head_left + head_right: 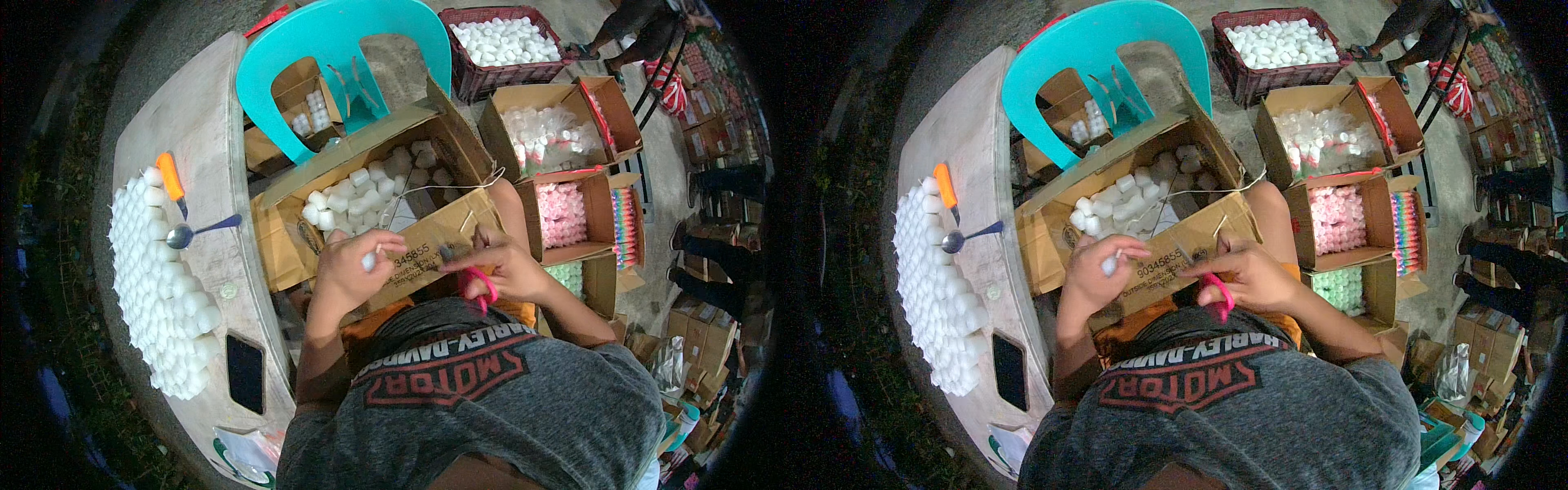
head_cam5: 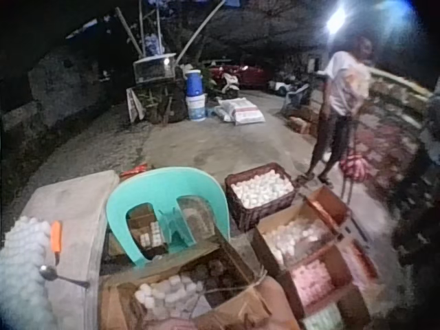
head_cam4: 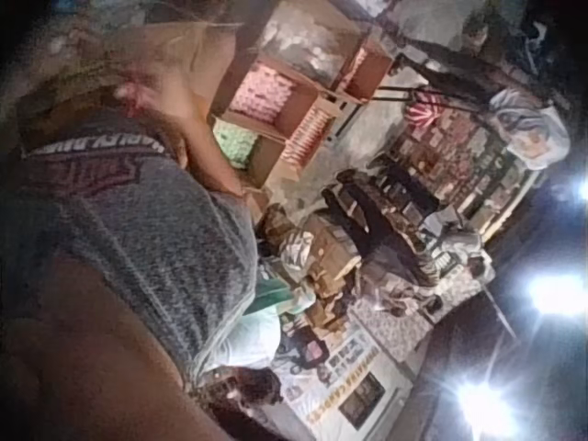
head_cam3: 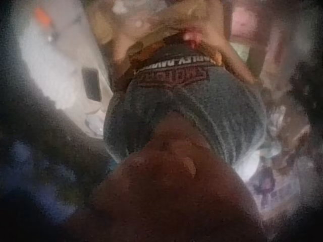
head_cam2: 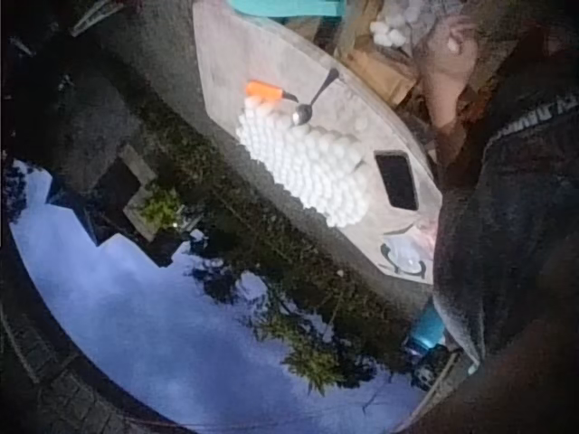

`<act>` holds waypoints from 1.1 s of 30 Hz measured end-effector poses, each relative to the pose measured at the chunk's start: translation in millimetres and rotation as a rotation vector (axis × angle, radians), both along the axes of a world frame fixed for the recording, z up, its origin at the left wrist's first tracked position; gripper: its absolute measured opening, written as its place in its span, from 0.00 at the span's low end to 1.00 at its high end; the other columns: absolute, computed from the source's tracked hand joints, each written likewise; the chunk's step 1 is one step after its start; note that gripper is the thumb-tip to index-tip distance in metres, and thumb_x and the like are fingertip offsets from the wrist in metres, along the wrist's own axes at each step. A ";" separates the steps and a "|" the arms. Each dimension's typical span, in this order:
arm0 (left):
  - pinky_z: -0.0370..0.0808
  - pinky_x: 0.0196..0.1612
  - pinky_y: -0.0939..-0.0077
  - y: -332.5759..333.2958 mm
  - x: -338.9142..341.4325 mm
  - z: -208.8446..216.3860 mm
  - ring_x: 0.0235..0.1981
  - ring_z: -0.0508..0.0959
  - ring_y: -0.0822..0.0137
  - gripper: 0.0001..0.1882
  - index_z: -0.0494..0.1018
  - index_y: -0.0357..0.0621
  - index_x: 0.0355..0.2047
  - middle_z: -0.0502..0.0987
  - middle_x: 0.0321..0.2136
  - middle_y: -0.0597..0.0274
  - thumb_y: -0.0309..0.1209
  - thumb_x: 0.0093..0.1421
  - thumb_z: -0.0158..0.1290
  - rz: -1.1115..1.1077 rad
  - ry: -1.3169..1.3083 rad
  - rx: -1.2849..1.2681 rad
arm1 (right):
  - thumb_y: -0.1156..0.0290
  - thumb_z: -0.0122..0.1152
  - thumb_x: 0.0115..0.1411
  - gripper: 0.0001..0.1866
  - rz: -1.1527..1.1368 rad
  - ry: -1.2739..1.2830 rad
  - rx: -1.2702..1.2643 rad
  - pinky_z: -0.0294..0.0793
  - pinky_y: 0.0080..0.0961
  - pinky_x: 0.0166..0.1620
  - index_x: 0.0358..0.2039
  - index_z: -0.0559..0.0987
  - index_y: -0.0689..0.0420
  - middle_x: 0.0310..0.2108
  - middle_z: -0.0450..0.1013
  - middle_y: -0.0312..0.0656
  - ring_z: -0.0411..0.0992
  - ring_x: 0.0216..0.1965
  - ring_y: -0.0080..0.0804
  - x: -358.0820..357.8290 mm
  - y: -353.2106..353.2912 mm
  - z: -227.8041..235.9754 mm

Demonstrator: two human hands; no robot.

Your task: The person repeatedly picks white cylindrical objects from a cardboard box, inserts a wick into each one, and trims the wick with pink scissors. The person works one at a time, handling each object individually and placing the finished items aside.

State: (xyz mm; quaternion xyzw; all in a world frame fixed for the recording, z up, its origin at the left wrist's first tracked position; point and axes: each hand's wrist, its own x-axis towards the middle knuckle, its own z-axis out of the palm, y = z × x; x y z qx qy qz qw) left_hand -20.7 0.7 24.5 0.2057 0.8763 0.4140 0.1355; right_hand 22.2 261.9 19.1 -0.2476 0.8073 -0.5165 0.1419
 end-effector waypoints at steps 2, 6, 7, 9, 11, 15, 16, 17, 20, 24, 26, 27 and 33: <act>0.64 0.36 0.74 11.1 -7.2 1.5 0.28 0.78 0.67 0.09 0.74 0.49 0.32 0.79 0.27 0.64 0.28 0.49 0.50 -0.111 0.049 -0.092 | 0.59 0.68 0.45 0.17 -0.034 0.026 -0.077 0.60 0.26 0.35 0.34 0.82 0.54 0.24 0.64 0.38 0.63 0.32 0.33 0.9 4.6 -2.7; 0.64 0.34 0.72 36.6 -12.0 12.2 0.27 0.77 0.66 0.07 0.75 0.51 0.29 0.78 0.24 0.65 0.28 0.48 0.52 -0.394 0.052 -0.041 | 0.63 0.65 0.50 0.20 -0.193 0.104 -0.105 0.63 0.31 0.46 0.44 0.76 0.56 0.40 0.67 0.48 0.64 0.45 0.39 0.7 -2.3 6.8; 0.64 0.35 0.72 45.7 -13.6 16.1 0.25 0.76 0.65 0.06 0.75 0.51 0.29 0.78 0.23 0.66 0.29 0.48 0.53 -0.469 0.068 0.055 | 0.64 0.63 0.52 0.21 -0.199 0.087 -0.127 0.62 0.32 0.48 0.45 0.75 0.57 0.42 0.67 0.49 0.64 0.46 0.41 -1.8 -6.9 7.1; 0.64 0.35 0.73 53.4 -17.9 17.5 0.25 0.76 0.66 0.06 0.76 0.51 0.29 0.77 0.23 0.66 0.29 0.48 0.53 -0.462 0.115 0.047 | 0.67 0.57 0.56 0.16 -0.164 0.023 -0.154 0.66 0.36 0.46 0.44 0.74 0.59 0.42 0.69 0.51 0.68 0.46 0.45 -3.7 -8.2 -1.3; 0.66 0.36 0.71 54.2 -27.6 22.9 0.25 0.76 0.63 0.10 0.72 0.49 0.35 0.76 0.22 0.61 0.30 0.50 0.52 -0.444 0.086 0.031 | 0.69 0.55 0.58 0.12 -0.162 -0.101 -0.106 0.68 0.34 0.42 0.41 0.74 0.61 0.37 0.71 0.49 0.71 0.40 0.43 -7.1 -1.5 -11.2; 0.70 0.37 0.66 31.9 -57.1 -4.7 0.30 0.77 0.61 0.22 0.63 0.46 0.46 0.77 0.24 0.60 0.33 0.51 0.53 -0.217 -0.350 0.020 | 0.72 0.51 0.61 0.07 -0.193 -0.139 -0.126 0.70 0.28 0.35 0.36 0.73 0.62 0.29 0.72 0.45 0.73 0.32 0.38 -14.2 6.2 -18.8; 0.70 0.38 0.68 22.8 -68.1 -28.2 0.31 0.77 0.62 0.22 0.63 0.46 0.46 0.77 0.25 0.59 0.35 0.51 0.54 -0.168 -0.325 -0.080 | 0.72 0.51 0.61 0.07 -0.205 -0.187 -0.144 0.70 0.28 0.35 0.36 0.73 0.62 0.29 0.72 0.44 0.73 0.31 0.38 -14.0 7.1 -18.7; 0.70 0.38 0.69 13.6 -78.6 -58.1 0.33 0.77 0.63 0.22 0.64 0.45 0.45 0.77 0.27 0.59 0.36 0.50 0.55 -0.121 -0.299 -0.177 | 0.72 0.50 0.61 0.07 -0.238 -0.246 -0.198 0.69 0.27 0.35 0.36 0.73 0.61 0.30 0.72 0.44 0.72 0.31 0.37 -12.4 6.4 -20.2; 0.71 0.43 0.63 2.0 -100.1 -129.4 0.39 0.76 0.52 0.25 0.64 0.41 0.47 0.76 0.34 0.51 0.36 0.50 0.54 -0.136 -0.179 -0.643 | 0.72 0.50 0.61 0.07 -0.304 -0.253 -0.251 0.69 0.27 0.35 0.37 0.73 0.60 0.30 0.71 0.43 0.71 0.30 0.36 -12.4 5.1 -21.1; 0.70 0.48 0.59 25.1 -121.6 -232.6 0.45 0.73 0.49 0.23 0.67 0.37 0.47 0.75 0.39 0.47 0.34 0.52 0.50 -0.260 0.216 -0.699 | 0.73 0.52 0.59 0.07 -0.203 0.075 -0.143 0.69 0.26 0.34 0.38 0.74 0.58 0.29 0.71 0.42 0.71 0.31 0.35 -18.4 8.4 -14.5; 0.72 0.43 0.55 85.5 -128.5 -213.5 0.34 0.77 0.48 0.15 0.74 0.38 0.35 0.77 0.31 0.47 0.33 0.48 0.51 -0.375 0.275 -0.793 | 0.74 0.53 0.59 0.07 -0.161 0.101 -0.177 0.69 0.27 0.34 0.38 0.74 0.57 0.28 0.71 0.41 0.71 0.30 0.36 -14.9 12.3 -13.8; 0.72 0.43 0.58 99.1 -127.6 -217.0 0.36 0.77 0.49 0.14 0.74 0.37 0.34 0.77 0.33 0.46 0.32 0.48 0.50 -0.455 0.206 -0.815 | 0.75 0.56 0.56 0.06 -0.135 0.110 -0.179 0.69 0.27 0.34 0.36 0.74 0.59 0.27 0.71 0.41 0.71 0.30 0.37 -14.4 12.2 -10.4; 0.73 0.41 0.66 121.9 -130.3 -224.9 0.37 0.77 0.52 0.13 0.75 0.37 0.31 0.77 0.34 0.44 0.31 0.49 0.48 -0.800 0.072 -0.951 | 0.75 0.57 0.54 0.05 -0.378 -0.067 -0.213 0.70 0.29 0.32 0.30 0.71 0.60 0.27 0.70 0.43 0.71 0.29 0.39 -0.4 0.9 -8.9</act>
